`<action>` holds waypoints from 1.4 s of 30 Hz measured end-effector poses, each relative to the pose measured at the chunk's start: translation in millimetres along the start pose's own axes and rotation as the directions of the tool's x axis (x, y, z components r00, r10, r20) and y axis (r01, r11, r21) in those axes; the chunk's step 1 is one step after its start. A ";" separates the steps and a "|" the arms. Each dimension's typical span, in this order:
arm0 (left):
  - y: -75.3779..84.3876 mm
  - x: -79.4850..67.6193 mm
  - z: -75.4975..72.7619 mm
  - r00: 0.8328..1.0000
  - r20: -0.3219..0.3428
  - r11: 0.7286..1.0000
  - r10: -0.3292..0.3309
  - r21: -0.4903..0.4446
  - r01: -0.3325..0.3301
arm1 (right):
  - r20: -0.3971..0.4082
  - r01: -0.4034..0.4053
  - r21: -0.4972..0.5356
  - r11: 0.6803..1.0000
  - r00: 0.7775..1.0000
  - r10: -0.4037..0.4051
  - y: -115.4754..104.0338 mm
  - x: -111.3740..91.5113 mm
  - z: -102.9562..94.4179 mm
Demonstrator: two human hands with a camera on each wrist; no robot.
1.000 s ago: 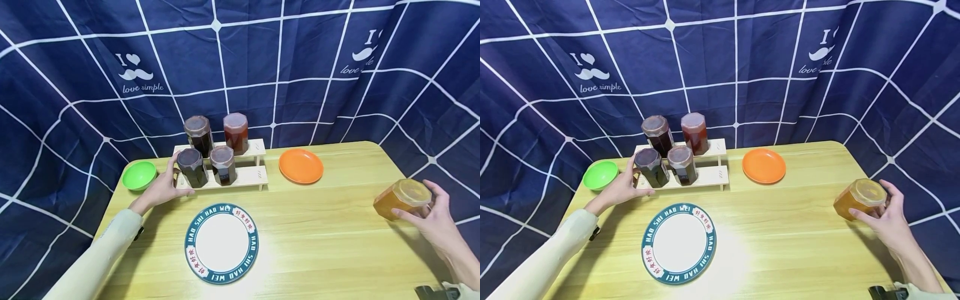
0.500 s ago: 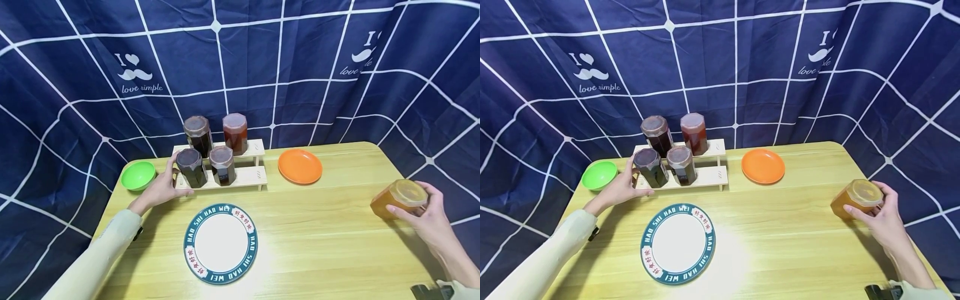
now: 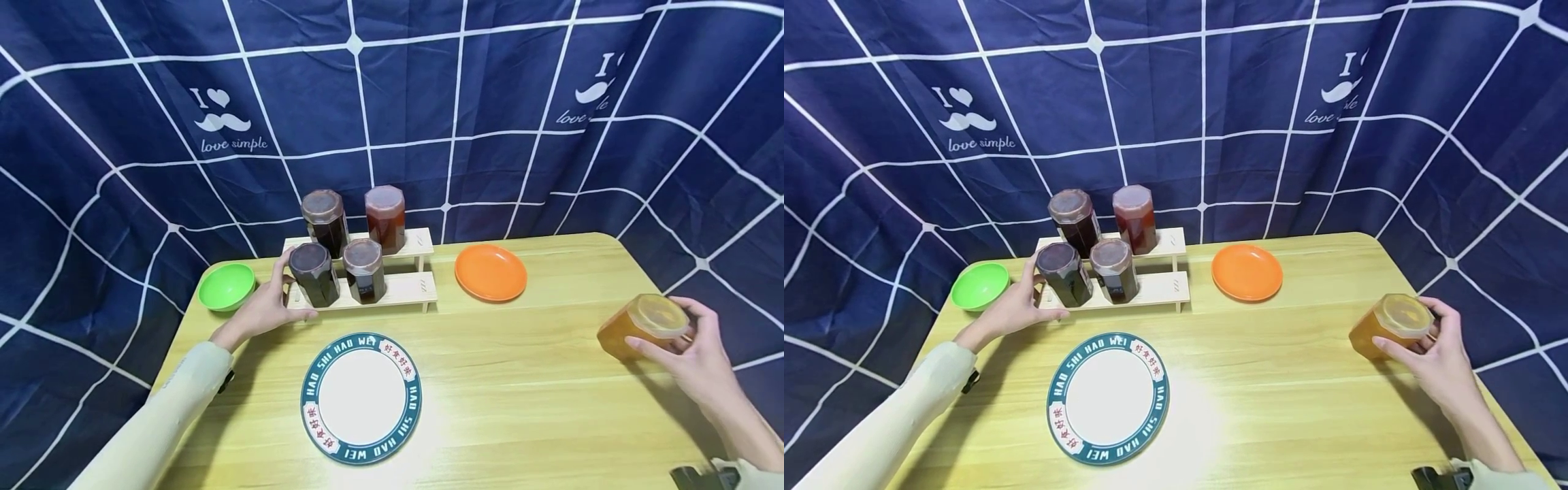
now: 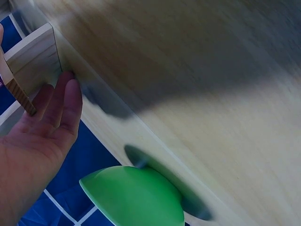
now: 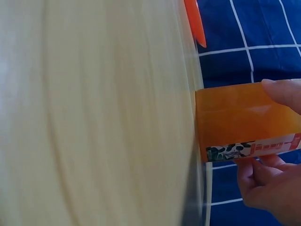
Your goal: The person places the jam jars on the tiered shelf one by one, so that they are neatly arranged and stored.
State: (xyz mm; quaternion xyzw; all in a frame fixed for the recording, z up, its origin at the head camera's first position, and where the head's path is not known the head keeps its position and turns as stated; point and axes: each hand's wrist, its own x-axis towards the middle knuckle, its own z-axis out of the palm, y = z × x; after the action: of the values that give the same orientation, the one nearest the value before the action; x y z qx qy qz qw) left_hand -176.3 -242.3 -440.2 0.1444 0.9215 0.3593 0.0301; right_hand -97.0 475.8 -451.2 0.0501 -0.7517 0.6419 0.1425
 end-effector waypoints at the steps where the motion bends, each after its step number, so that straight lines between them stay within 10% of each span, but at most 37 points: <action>1: 0.0 0.0 0.3 1.000 -0.002 1.000 -0.004 0.002 0.004 | 0.003 -0.001 0.003 1.000 1.000 0.001 -0.1 -0.1 1.5; 16: 0.3 0.1 0.3 1.000 0.006 1.000 -0.005 0.002 0.005 | 0.038 -0.012 0.058 0.998 0.999 0.010 -10.4 -0.9 29.9; 29: -0.9 1.0 1.3 1.000 0.006 1.000 0.001 -0.002 -0.001 | 0.081 0.070 -0.336 0.939 0.996 -0.045 -47.3 -2.0 72.3; 42: -0.9 -1.0 0.0 1.000 0.006 1.000 -0.006 0.006 0.006 | 0.175 0.162 -0.299 0.941 0.978 -0.113 -83.8 7.7 124.9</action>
State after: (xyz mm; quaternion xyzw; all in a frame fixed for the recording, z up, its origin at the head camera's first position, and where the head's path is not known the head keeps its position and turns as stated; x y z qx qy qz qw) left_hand -175.6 -243.2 -440.8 0.1425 0.9230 0.3559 0.0336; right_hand -101.5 340.1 -386.3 0.1295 -0.8469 0.4980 0.1342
